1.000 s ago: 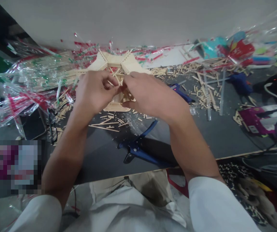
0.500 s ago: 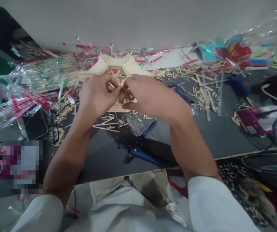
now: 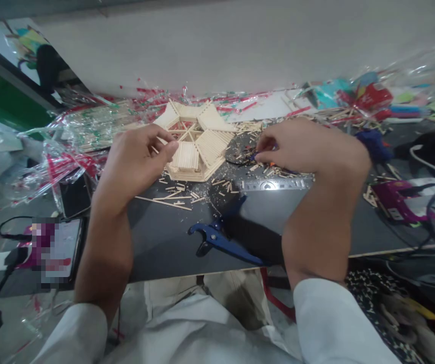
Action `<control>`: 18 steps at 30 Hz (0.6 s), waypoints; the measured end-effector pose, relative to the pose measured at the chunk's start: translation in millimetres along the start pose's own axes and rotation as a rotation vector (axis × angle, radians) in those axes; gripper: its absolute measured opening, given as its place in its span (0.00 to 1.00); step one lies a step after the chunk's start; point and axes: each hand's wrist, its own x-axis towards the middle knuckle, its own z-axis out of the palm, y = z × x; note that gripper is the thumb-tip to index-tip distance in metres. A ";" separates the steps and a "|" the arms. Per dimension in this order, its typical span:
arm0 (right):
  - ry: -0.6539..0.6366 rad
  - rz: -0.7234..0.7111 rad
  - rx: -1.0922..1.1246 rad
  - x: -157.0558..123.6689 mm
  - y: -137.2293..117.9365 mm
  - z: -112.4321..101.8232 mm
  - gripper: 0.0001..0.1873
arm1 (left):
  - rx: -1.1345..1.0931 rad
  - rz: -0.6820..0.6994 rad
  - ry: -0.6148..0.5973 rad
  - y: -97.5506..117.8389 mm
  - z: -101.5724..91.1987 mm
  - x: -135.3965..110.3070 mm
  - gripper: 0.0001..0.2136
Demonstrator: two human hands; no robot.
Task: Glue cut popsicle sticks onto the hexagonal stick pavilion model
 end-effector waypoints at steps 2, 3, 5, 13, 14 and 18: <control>-0.012 0.058 0.013 -1.1 1.8 -3.8 0.06 | 0.038 0.018 -0.068 1.0 -8.7 -12.0 0.09; -0.018 0.080 0.013 -1.4 1.6 -5.5 0.06 | 0.056 0.042 -0.119 0.0 -10.4 -17.9 0.09; -0.017 0.109 -0.009 -1.4 0.9 -7.9 0.06 | 0.089 0.104 -0.253 -5.2 -7.0 -29.9 0.10; -0.039 0.093 -0.096 -0.5 8.6 -8.6 0.10 | 0.267 0.042 -0.500 -38.4 49.7 -74.9 0.10; -0.036 0.089 -0.110 -0.9 9.3 -8.9 0.11 | 0.271 0.028 -0.491 -40.9 54.1 -77.6 0.10; -0.034 0.084 -0.128 -3.7 6.3 -10.4 0.14 | 0.271 0.019 -0.441 -45.9 62.0 -80.6 0.10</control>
